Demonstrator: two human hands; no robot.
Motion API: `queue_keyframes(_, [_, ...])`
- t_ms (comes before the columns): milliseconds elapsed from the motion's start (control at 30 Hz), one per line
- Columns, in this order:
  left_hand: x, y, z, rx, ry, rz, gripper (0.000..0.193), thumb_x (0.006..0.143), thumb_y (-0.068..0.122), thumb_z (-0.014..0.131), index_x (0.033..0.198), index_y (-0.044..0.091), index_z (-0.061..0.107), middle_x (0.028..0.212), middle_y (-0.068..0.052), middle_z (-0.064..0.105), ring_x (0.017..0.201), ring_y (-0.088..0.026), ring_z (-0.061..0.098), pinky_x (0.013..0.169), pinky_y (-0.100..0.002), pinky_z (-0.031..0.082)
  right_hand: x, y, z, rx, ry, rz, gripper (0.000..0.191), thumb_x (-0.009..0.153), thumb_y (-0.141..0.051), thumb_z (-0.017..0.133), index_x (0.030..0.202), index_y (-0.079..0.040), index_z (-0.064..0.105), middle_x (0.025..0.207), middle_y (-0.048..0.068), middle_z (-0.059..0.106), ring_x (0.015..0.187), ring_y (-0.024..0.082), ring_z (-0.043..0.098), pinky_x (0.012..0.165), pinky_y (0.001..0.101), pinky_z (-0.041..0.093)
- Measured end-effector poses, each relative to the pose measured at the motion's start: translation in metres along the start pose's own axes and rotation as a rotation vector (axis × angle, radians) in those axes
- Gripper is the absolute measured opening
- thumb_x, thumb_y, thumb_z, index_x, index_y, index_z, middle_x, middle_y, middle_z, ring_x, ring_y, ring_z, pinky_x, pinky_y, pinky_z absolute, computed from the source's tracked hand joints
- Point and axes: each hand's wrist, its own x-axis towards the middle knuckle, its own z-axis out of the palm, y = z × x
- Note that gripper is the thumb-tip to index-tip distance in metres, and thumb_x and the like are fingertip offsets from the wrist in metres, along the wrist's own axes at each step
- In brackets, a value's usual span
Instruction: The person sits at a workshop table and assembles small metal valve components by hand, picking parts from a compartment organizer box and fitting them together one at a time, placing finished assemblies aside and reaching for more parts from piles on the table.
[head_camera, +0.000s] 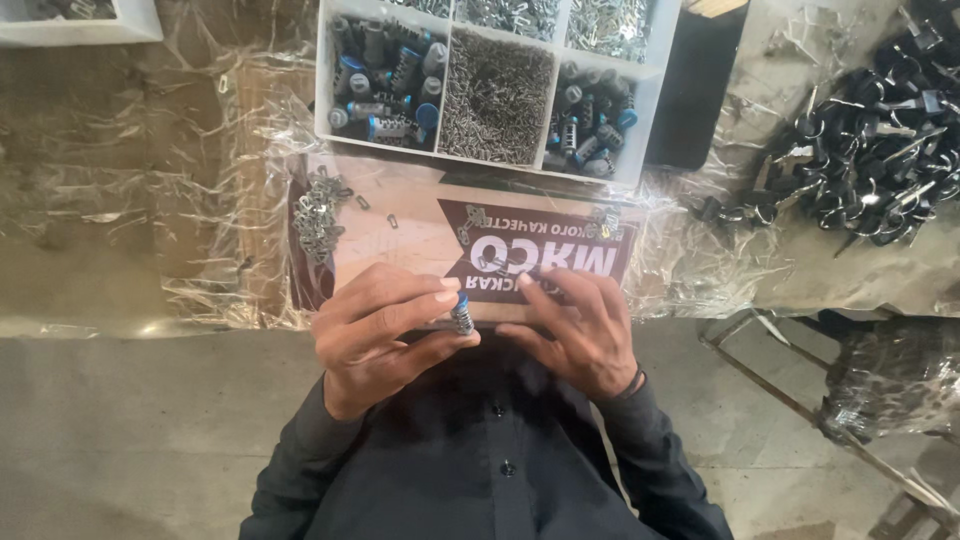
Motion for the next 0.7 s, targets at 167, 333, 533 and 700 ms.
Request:
queue_keyframes(167, [-0.001,0.0,0.003,-0.009,-0.011,0.006,0.048,0.074,0.013,0.097,0.114,0.006,0.072,0.108,-0.011,0.073,0.091,-0.024,0.073,0.077,-0.033,0.059,-0.009,0.002,-0.001,-0.003,-0.021,0.03,0.064,0.082,-0.035,0.09,0.134,-0.009,0.064,0.128,0.009,0.057,0.113,0.03,0.06,0.096,0.0435,0.051])
queue_keyframes(333, [0.001,0.002,0.004,-0.006,-0.029,0.02,0.048,0.074,0.012,0.097,0.114,0.005,0.071,0.109,-0.011,0.073,0.091,-0.025,0.073,0.078,-0.034,0.06,-0.015,0.011,0.004,0.013,-0.023,-0.044,0.053,0.082,-0.033,0.088,0.127,-0.011,0.069,0.124,0.008,0.061,0.11,0.028,0.062,0.092,0.044,0.05])
queue_keyframes(533, [0.004,0.004,0.013,-0.024,-0.056,0.027,0.048,0.073,0.012,0.097,0.113,0.005,0.071,0.107,-0.01,0.073,0.09,-0.025,0.073,0.077,-0.033,0.06,-0.03,0.012,0.009,0.283,0.098,-0.176,0.03,0.077,-0.006,0.079,0.108,-0.007,0.076,0.11,0.004,0.068,0.095,0.024,0.068,0.081,0.0401,0.054])
queue_keyframes(700, [0.003,0.005,0.024,-0.113,-0.091,0.042,0.046,0.075,0.012,0.096,0.114,0.005,0.071,0.108,-0.01,0.073,0.091,-0.025,0.074,0.078,-0.034,0.06,-0.034,-0.03,0.009,1.253,0.279,0.516,0.019,0.093,0.009,0.071,0.107,-0.004,0.07,0.107,0.009,0.069,0.091,0.022,0.067,0.08,0.0326,0.058])
